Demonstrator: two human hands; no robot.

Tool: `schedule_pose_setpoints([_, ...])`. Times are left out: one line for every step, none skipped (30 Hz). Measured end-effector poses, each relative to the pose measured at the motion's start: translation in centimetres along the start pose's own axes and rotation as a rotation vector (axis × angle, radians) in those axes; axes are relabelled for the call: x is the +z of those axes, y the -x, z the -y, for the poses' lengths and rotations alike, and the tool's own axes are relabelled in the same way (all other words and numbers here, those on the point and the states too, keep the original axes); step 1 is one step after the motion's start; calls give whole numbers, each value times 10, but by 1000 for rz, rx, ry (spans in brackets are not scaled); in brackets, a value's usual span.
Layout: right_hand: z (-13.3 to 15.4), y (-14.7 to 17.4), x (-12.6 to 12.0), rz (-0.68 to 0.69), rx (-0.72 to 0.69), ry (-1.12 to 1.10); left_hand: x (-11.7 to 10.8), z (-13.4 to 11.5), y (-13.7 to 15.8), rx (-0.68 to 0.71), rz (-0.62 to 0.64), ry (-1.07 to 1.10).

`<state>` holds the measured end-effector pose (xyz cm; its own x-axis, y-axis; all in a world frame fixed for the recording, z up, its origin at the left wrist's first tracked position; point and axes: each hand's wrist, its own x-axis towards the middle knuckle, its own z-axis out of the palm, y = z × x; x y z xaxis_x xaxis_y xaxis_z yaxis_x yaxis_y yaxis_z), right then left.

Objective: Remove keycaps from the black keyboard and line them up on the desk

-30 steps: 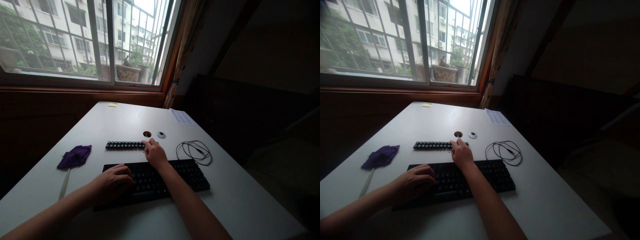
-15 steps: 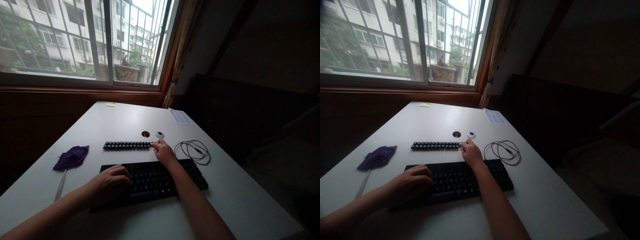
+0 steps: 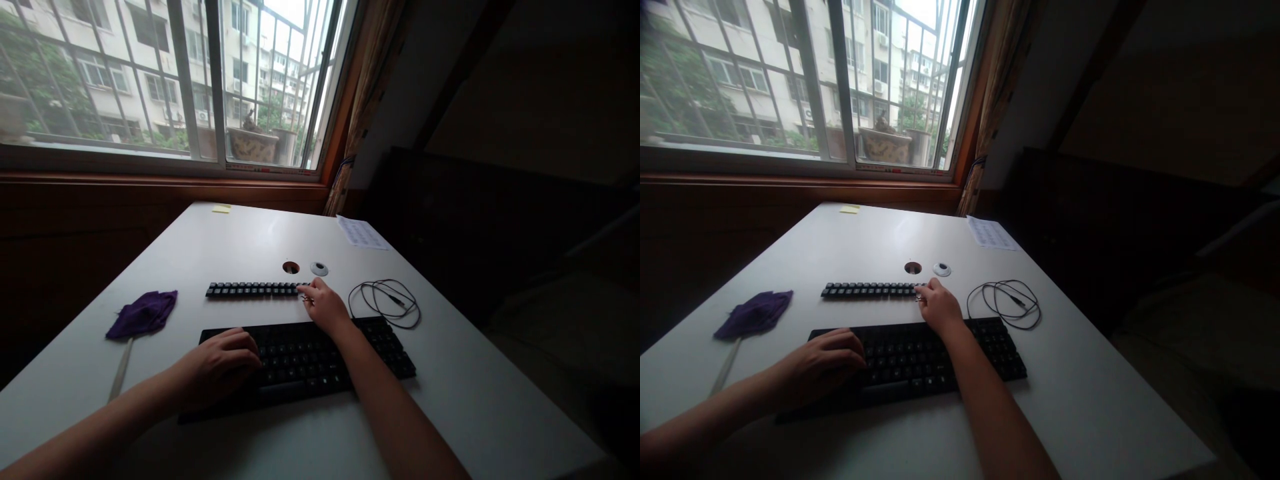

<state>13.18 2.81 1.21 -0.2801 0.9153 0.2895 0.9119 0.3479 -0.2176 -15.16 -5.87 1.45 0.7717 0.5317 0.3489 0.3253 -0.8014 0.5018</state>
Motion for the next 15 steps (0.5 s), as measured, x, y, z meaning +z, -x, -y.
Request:
schedule_pose_setpoints([0, 0, -1, -16, -3, -24, 0, 0, 0, 0, -4, -1])
schedule_pose_setpoints([-1, -1, -2, -36, -9, -52, 0, 0, 0, -1, -7, -2])
schedule_pose_setpoints([-1, -1, -3, -59, -16, -83, 0, 0, 0, -2, -10, -3])
schedule_pose_setpoints([-1, -2, -6, -86, -23, -113, 0, 1, 0, -2, -11, -5])
schedule_pose_setpoints([-2, -3, -9, -115, -30, -140, 1, 1, 0, -4, -8, -5])
schedule_pose_setpoints([-2, -3, -13, -145, -35, -163, 1, 2, 0, 2, -11, -6])
schedule_pose_setpoints([-3, -4, -18, -172, -39, -182, 1, 2, 0, 12, -17, -5])
schedule_pose_setpoints([-4, -4, -24, -195, -38, -200, 1, 3, 0, 18, -18, -5])
schedule_pose_setpoints([-5, -4, -31, -214, -33, -215, 1, 3, 0, 19, -19, -5])
schedule_pose_setpoints([-6, -3, -38, -224, -26, -236, 2, 3, 0, 17, -18, -6])
schedule_pose_setpoints([-7, -2, -45, -219, -16, -261, 2, 4, 0, 13, -15, -5])
schedule_pose_setpoints([-8, 0, -51, -208, 8, -282, 2, 3, 1, 10, -13, -5])
schedule_pose_setpoints([-8, 2, -57, -203, 48, -301, 2, 3, 1, 10, -11, -4])
schedule_pose_setpoints([-9, 5, -62, -196, 93, -310, 1, 3, 1, 11, -11, -1])
schedule_pose_setpoints([-9, 9, -67, -186, 125, -313, 1, 3, 1, 13, -13, 1])
